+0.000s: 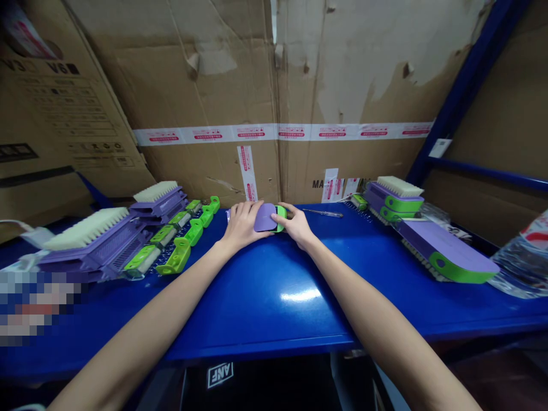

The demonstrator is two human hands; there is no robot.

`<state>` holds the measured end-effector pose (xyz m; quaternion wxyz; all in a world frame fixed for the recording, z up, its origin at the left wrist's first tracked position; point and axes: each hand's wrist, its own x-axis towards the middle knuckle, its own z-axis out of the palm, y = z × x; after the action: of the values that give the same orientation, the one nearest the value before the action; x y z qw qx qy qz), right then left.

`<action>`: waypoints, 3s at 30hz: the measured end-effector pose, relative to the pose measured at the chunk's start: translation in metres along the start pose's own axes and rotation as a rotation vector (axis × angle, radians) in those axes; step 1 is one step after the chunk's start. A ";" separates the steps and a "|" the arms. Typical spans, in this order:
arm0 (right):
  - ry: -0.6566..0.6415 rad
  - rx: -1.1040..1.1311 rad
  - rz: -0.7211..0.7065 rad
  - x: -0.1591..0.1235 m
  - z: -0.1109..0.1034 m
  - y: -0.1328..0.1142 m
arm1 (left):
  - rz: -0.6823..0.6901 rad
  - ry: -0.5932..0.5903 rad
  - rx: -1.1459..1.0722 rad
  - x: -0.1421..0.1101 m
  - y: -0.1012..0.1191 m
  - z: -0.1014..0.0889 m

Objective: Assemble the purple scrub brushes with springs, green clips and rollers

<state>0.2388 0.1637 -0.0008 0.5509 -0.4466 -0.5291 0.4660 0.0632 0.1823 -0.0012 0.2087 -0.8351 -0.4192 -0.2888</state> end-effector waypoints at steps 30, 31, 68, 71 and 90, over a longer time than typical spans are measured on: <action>-0.139 0.085 0.083 0.003 -0.017 -0.008 | 0.096 0.011 -0.100 0.000 0.004 0.001; -0.130 0.084 0.086 0.003 -0.017 -0.008 | 0.103 0.003 -0.098 0.001 0.004 0.000; 0.061 0.001 0.144 0.006 -0.016 -0.009 | 0.188 -0.007 -0.003 0.003 0.001 -0.003; 0.104 0.005 0.170 0.006 -0.016 -0.009 | 0.178 -0.018 -0.010 0.002 0.000 -0.001; 0.313 -0.213 0.000 0.016 -0.029 -0.002 | 0.287 -0.034 -0.115 0.001 0.012 -0.014</action>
<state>0.2678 0.1791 0.0032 0.5761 -0.5693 -0.4834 0.3322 0.0693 0.1683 0.0085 0.1927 -0.9018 -0.2817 -0.2652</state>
